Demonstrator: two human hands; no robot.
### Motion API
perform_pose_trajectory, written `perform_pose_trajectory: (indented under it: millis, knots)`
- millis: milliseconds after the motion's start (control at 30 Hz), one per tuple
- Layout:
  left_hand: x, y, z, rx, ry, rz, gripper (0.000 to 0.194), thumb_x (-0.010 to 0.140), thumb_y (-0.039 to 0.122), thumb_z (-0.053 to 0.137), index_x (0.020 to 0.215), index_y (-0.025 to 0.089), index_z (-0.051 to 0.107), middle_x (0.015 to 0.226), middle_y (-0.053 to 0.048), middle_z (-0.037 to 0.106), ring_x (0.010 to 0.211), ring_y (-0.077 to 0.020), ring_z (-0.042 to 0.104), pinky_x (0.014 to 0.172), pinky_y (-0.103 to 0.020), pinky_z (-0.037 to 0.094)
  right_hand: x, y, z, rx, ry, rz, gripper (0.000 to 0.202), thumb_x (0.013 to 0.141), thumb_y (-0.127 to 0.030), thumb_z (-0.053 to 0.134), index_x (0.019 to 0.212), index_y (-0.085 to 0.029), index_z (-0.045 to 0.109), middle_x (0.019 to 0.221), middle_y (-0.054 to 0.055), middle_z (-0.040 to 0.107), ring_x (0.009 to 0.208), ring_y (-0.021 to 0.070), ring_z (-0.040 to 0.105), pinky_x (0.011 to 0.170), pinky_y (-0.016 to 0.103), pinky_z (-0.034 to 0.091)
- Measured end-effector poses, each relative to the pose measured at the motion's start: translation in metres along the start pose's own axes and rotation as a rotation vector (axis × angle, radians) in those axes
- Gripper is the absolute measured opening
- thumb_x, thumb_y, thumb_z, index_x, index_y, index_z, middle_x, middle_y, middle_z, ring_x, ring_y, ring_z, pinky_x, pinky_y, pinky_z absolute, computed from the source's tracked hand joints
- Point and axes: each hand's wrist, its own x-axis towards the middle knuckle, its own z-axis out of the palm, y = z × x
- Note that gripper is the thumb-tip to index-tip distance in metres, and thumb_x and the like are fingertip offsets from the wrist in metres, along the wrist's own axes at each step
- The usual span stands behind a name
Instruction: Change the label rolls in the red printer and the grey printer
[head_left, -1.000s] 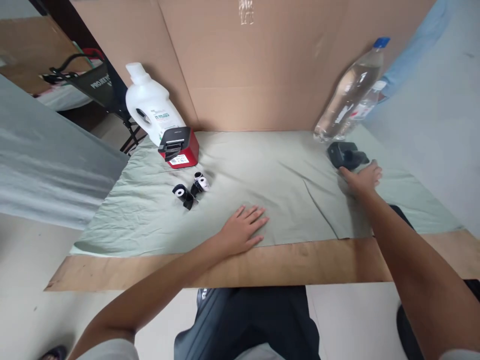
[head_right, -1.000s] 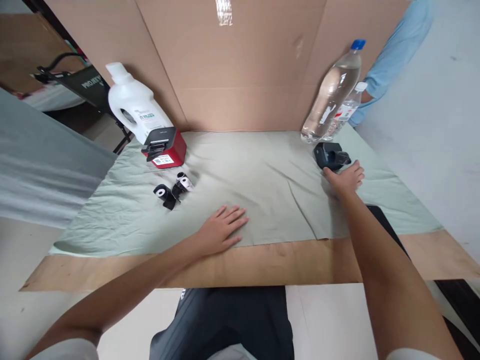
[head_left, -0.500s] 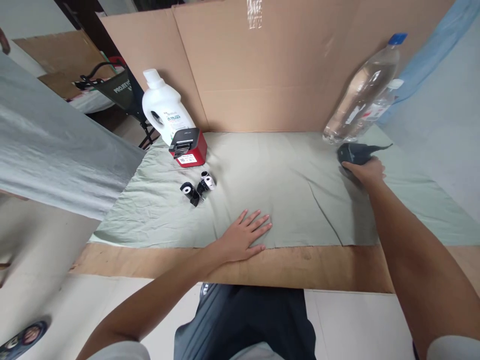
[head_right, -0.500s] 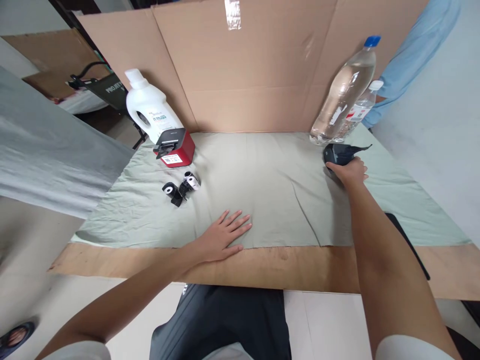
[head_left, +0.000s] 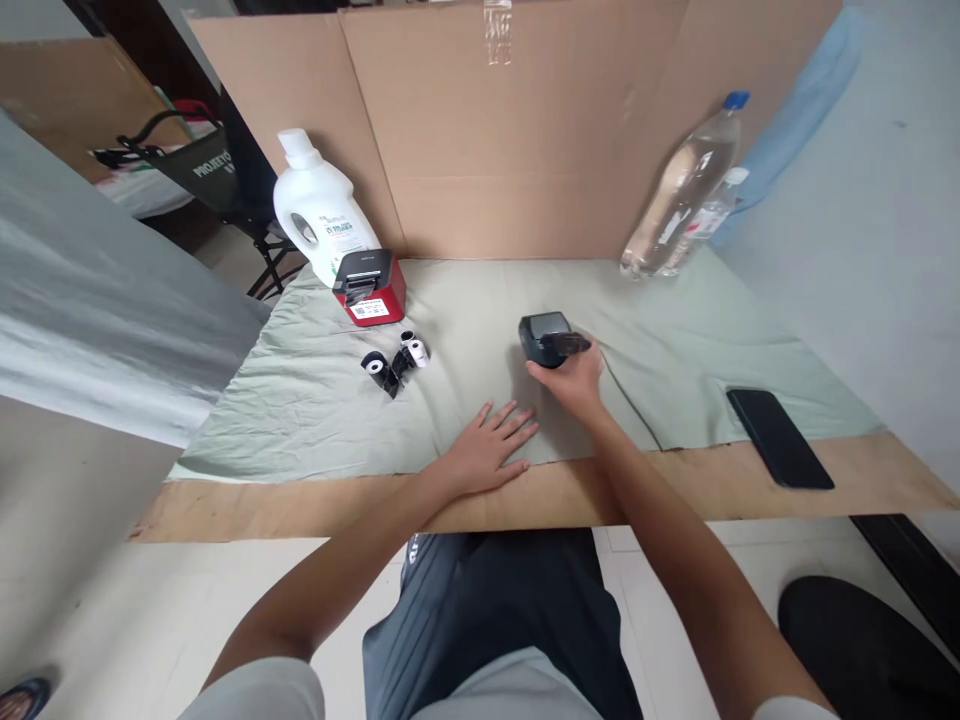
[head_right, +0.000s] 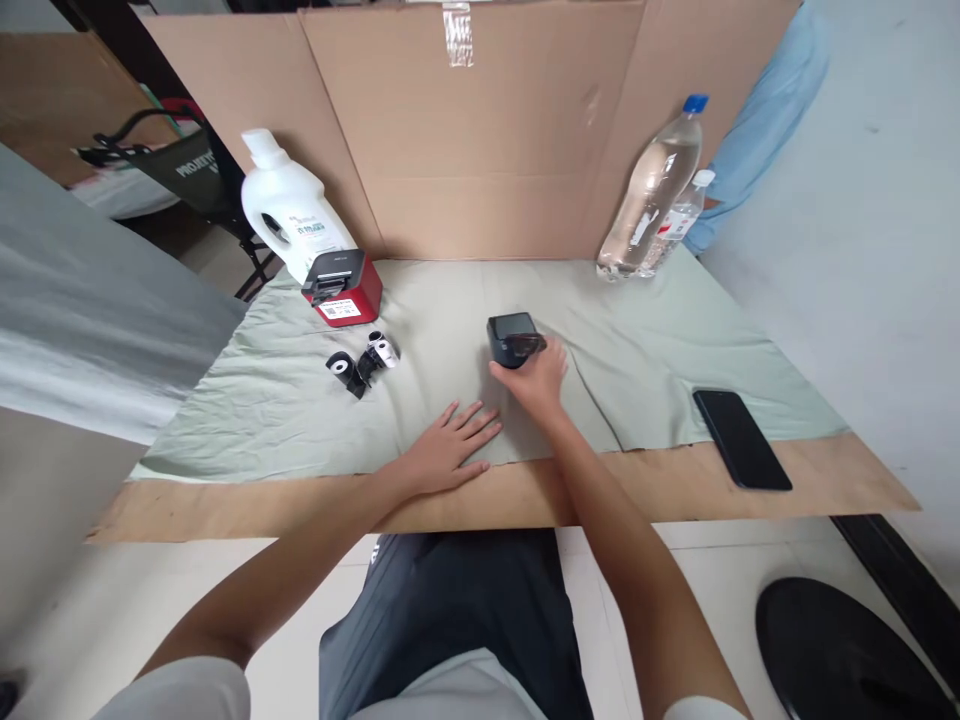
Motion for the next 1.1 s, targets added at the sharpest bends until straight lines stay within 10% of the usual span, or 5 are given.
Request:
perform_pose_trajectory:
  millis: [433,700,867,967,1100]
  knots:
    - [-0.001,0.001,0.004,-0.044,0.028,-0.002,0.07,0.106,0.056,0.038,0.167,0.023,0.031,0.174,-0.007,0.03,0.165,-0.0311,0.014,0.133,-0.06,0.005,-0.04,-0.021,0.044,-0.099,0.042,0.122,0.081,0.062,-0.057,0.083,0.124,-0.019,0.049,0.133,0.022,0.057,0.132,0.043,0.05,0.113,0.058,0.037]
    - [-0.003,0.0,-0.005,-0.099,0.003,0.001,0.067,0.105,0.055,0.044,0.164,0.024,0.038,0.175,-0.006,0.028,0.165,-0.0309,0.016,0.133,-0.061,0.006,-0.032,-0.011,0.027,-0.165,-0.101,0.063,0.101,0.061,-0.071,0.081,0.138,-0.015,0.047,0.138,0.025,0.054,0.134,0.047,0.046,0.111,0.062,0.036]
    - [0.001,0.007,-0.027,-0.206,0.033,-0.052,0.04,0.102,0.042,0.053,0.136,0.026,0.068,0.157,-0.008,0.057,0.154,-0.0326,0.043,0.131,-0.063,0.012,-0.015,0.005,0.019,-0.179,-0.205,-0.132,0.119,0.06,-0.075,0.08,0.154,-0.017,0.036,0.155,0.028,0.044,0.142,0.0506,0.041,0.113,0.067,0.032]
    - [0.023,-0.001,-0.047,-0.309,0.165,-0.177,0.022,0.098,0.031,0.054,0.1,0.024,0.075,0.112,-0.006,0.079,0.114,-0.0283,0.071,0.122,-0.056,0.034,-0.011,0.014,0.023,-0.105,-0.21,-0.23,0.115,0.068,-0.074,0.076,0.157,-0.017,0.033,0.158,0.026,0.045,0.146,0.0468,0.042,0.118,0.064,0.03]
    - [0.076,-0.045,-0.07,-0.632,0.486,-0.493,0.006,0.092,0.022,0.059,0.091,0.023,0.064,0.092,-0.003,0.073,0.088,-0.0194,0.069,0.091,-0.034,0.052,-0.011,0.017,0.027,-0.021,-0.244,-0.215,0.108,0.067,-0.071,0.078,0.152,-0.016,0.041,0.145,0.025,0.06,0.137,0.0451,0.054,0.116,0.062,0.034]
